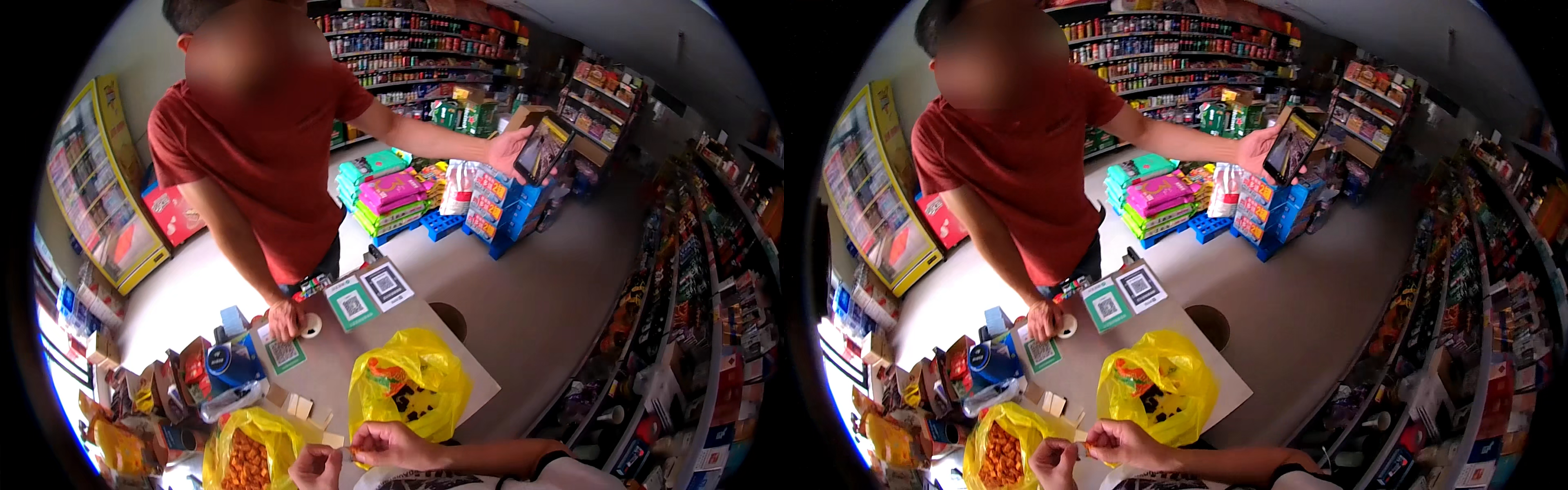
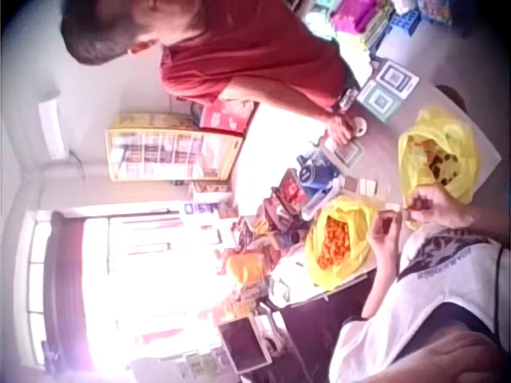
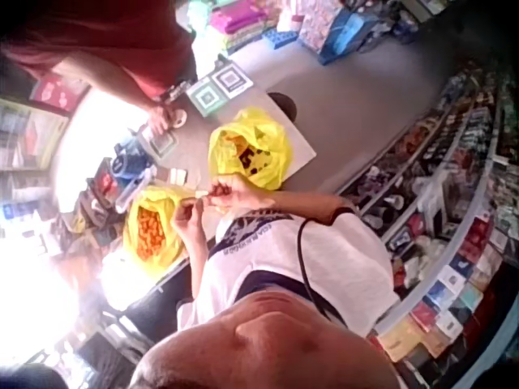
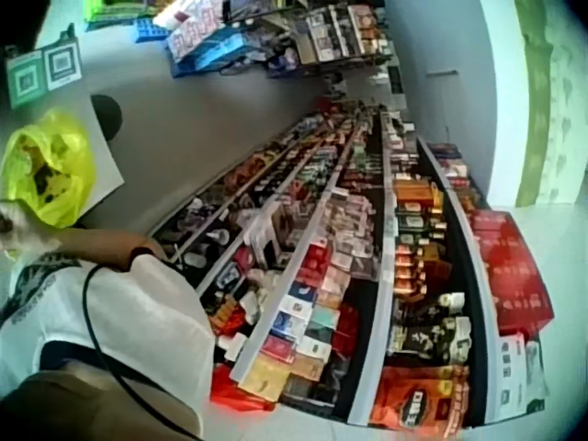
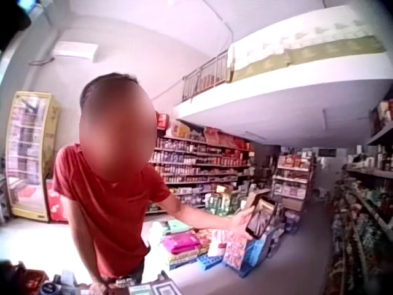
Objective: The person assembles small electronic components by hand at a counter, picking up individual pieces from a bag and fitting them together.
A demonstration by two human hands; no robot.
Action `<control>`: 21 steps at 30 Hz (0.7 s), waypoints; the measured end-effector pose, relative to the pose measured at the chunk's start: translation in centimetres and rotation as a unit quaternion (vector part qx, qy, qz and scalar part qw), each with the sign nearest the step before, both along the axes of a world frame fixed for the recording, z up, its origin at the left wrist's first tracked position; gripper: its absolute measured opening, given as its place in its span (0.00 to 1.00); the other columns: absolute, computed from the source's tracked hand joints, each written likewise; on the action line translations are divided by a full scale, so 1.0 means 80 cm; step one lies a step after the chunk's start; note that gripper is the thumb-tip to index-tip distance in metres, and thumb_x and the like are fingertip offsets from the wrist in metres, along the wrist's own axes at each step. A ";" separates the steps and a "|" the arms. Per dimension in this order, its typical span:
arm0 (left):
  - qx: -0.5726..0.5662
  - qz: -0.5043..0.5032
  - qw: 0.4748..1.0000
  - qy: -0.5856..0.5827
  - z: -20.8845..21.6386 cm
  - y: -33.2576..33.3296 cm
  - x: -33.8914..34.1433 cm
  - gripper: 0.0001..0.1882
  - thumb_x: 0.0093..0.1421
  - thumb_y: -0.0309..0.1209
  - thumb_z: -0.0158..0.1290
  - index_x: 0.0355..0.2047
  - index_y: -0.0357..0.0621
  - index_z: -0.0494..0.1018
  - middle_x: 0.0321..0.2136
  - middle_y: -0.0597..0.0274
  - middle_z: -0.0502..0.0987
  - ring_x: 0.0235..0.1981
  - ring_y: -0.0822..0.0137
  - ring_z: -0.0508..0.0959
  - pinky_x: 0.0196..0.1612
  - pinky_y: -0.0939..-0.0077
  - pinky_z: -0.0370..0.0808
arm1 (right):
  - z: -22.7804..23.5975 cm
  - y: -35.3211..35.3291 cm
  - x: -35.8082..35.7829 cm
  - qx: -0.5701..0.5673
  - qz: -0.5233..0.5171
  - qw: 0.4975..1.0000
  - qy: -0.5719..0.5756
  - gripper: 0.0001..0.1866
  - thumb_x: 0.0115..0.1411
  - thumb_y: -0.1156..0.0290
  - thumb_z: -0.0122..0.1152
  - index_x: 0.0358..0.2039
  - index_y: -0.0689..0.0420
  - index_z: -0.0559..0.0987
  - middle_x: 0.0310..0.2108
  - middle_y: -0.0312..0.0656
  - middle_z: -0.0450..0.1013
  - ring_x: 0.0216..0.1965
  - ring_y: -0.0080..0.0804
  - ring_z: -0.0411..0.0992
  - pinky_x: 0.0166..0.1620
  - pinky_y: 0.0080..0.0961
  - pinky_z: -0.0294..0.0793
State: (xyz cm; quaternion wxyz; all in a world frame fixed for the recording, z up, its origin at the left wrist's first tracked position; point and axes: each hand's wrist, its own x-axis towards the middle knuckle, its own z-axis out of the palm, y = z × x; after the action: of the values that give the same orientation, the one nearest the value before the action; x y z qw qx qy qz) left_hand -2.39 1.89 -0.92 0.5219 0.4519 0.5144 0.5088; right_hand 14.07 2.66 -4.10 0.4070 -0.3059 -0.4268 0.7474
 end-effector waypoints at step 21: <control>-0.063 -0.077 0.988 -0.120 -0.049 0.059 0.038 0.08 0.51 0.20 0.54 0.32 0.40 0.70 0.32 0.62 0.73 0.31 0.72 0.72 0.36 0.80 0.69 | -0.026 0.048 -0.002 0.012 -0.243 0.961 0.129 0.07 0.54 0.80 0.56 0.35 0.60 0.70 0.27 0.33 0.68 0.30 0.18 0.67 0.34 0.14 0.67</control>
State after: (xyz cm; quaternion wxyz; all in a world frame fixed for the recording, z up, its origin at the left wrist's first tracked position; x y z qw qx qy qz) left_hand 0.67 6.61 -4.84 0.6446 0.3919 0.4429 0.4845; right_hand 13.92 6.52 -6.18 0.6316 -0.2968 -0.2927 0.6537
